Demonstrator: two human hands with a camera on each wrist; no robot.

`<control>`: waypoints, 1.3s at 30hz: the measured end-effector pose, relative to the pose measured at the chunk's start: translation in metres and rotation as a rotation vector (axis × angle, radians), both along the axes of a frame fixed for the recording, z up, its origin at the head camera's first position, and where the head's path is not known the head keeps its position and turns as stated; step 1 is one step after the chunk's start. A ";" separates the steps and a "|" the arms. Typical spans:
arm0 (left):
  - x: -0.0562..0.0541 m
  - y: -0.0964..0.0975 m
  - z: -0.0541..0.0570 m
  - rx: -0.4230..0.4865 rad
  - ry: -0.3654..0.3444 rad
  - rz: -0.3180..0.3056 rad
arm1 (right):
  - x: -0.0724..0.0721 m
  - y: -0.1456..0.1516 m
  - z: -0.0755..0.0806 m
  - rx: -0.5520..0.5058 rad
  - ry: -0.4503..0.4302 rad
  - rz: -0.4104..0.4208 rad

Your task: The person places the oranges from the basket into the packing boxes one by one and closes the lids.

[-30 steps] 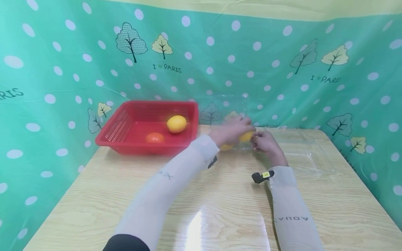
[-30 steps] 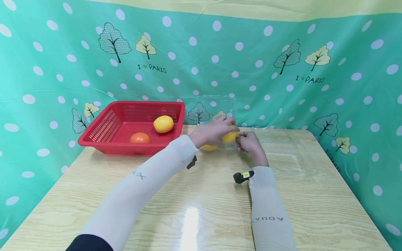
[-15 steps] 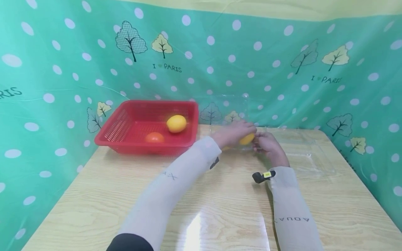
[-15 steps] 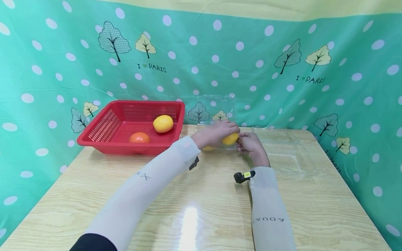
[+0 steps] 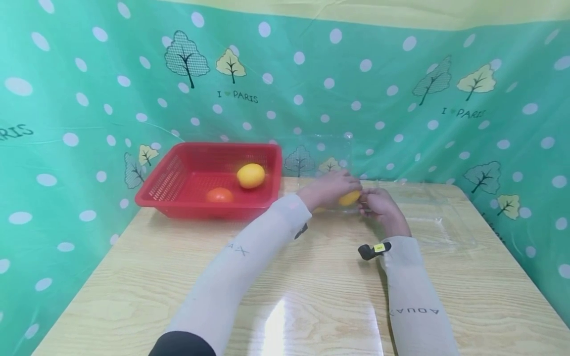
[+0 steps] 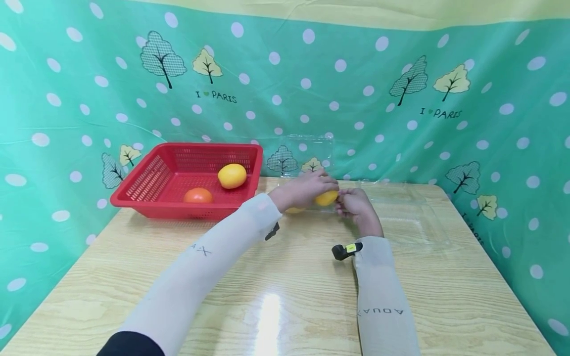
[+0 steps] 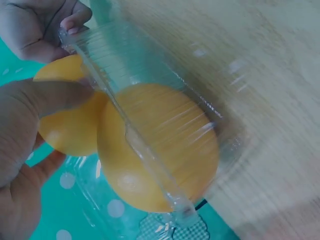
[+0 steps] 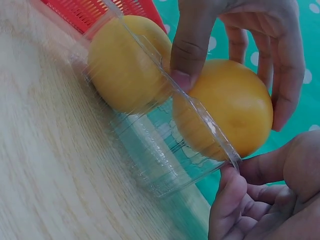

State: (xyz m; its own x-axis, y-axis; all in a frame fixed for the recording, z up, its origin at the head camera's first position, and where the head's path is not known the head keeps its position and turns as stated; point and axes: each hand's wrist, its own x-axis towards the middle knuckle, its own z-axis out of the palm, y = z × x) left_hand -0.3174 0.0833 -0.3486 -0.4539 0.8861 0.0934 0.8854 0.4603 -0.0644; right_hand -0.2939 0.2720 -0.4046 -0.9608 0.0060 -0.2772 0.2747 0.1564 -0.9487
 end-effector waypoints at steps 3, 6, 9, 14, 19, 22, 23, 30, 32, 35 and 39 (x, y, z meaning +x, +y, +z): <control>-0.001 0.001 0.000 -0.022 -0.010 -0.024 | 0.001 0.000 0.001 0.000 0.004 0.019; -0.003 0.004 0.000 -0.063 0.005 -0.044 | 0.001 0.001 0.000 0.001 0.007 0.031; -0.003 0.006 -0.001 -0.091 0.026 -0.049 | 0.001 0.001 0.000 0.000 0.006 0.029; -0.003 0.006 -0.001 -0.088 0.041 -0.033 | 0.002 0.001 0.000 -0.020 0.004 0.028; -0.006 0.005 -0.001 -0.076 0.051 -0.043 | 0.002 0.001 0.001 -0.021 0.005 0.037; -0.008 0.005 0.000 -0.071 0.023 -0.042 | 0.001 0.001 0.001 -0.023 -0.002 0.025; -0.009 0.005 0.000 -0.071 0.007 -0.037 | 0.001 0.001 0.001 -0.022 -0.005 0.020; -0.011 0.003 -0.001 -0.081 -0.075 0.004 | 0.000 0.001 -0.001 -0.003 -0.016 0.017; -0.012 0.003 -0.005 -0.096 -0.076 0.002 | 0.000 0.001 -0.002 -0.003 -0.017 0.016; -0.013 0.002 -0.011 -0.107 -0.074 -0.004 | 0.000 0.001 -0.002 0.000 -0.019 0.012; -0.013 0.001 -0.014 -0.082 -0.073 0.008 | 0.000 0.002 0.000 0.002 -0.013 0.006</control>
